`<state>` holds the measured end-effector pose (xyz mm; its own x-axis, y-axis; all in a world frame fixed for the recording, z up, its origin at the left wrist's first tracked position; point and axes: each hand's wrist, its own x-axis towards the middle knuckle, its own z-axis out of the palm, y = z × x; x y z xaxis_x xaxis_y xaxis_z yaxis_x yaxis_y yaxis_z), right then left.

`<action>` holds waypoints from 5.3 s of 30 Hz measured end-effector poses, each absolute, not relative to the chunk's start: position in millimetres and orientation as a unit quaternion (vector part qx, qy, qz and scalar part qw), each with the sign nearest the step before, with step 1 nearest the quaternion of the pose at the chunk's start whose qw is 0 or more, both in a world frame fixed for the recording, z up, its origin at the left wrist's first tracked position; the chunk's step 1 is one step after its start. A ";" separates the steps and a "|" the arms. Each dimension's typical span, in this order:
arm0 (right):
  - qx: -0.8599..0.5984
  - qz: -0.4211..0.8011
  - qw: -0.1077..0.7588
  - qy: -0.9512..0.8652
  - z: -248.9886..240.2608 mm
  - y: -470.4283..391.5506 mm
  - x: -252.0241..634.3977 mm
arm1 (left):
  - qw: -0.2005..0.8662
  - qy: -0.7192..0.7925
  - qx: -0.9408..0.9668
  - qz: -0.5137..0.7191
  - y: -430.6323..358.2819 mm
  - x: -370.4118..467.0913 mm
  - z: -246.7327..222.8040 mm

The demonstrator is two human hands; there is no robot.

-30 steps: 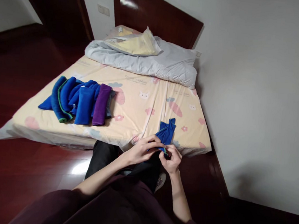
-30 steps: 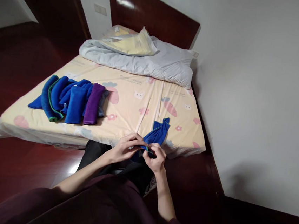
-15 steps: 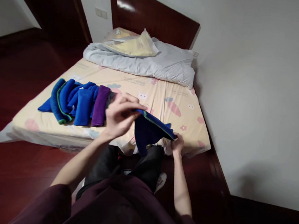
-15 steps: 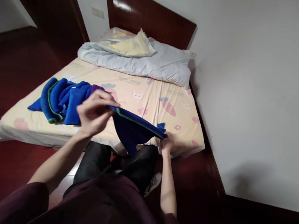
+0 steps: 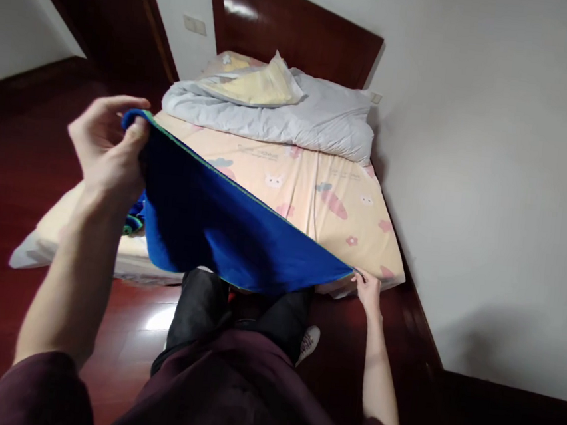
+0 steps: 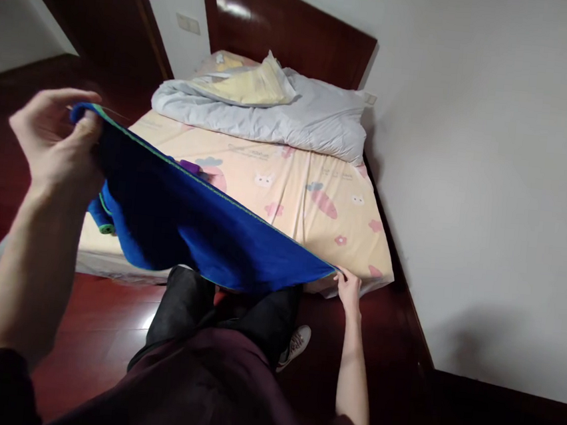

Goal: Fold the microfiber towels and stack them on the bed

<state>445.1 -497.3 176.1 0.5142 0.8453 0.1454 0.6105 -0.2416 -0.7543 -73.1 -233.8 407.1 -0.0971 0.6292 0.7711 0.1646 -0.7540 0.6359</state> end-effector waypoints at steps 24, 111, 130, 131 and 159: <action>-0.659 0.117 0.628 -0.398 286.0 -464.7 476.0 | 0.216 0.518 0.632 0.534 -224.2 -142.7 347.9; -0.777 0.091 0.068 -0.619 97.1 -312.7 389.3 | 0.117 0.483 0.860 0.117 -201.1 7.4 64.0; -0.666 0.129 0.161 -0.717 8.7 -259.0 275.7 | 0.142 0.517 0.821 0.195 -228.3 80.1 -5.6; -0.675 0.123 0.157 -0.710 8.7 -260.2 289.1 | 0.140 0.517 0.822 0.194 -228.7 80.1 -4.9; -0.841 -0.023 0.102 -0.531 -11.5 -313.8 468.0 | 0.131 0.481 0.857 0.130 -181.5 74.2 8.4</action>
<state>468.0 -313.8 -11.5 0.4354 0.8881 0.1472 0.8976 -0.4159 -0.1460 74.2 -181.5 8.4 0.5039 0.8583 0.0972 0.7899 -0.5034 0.3503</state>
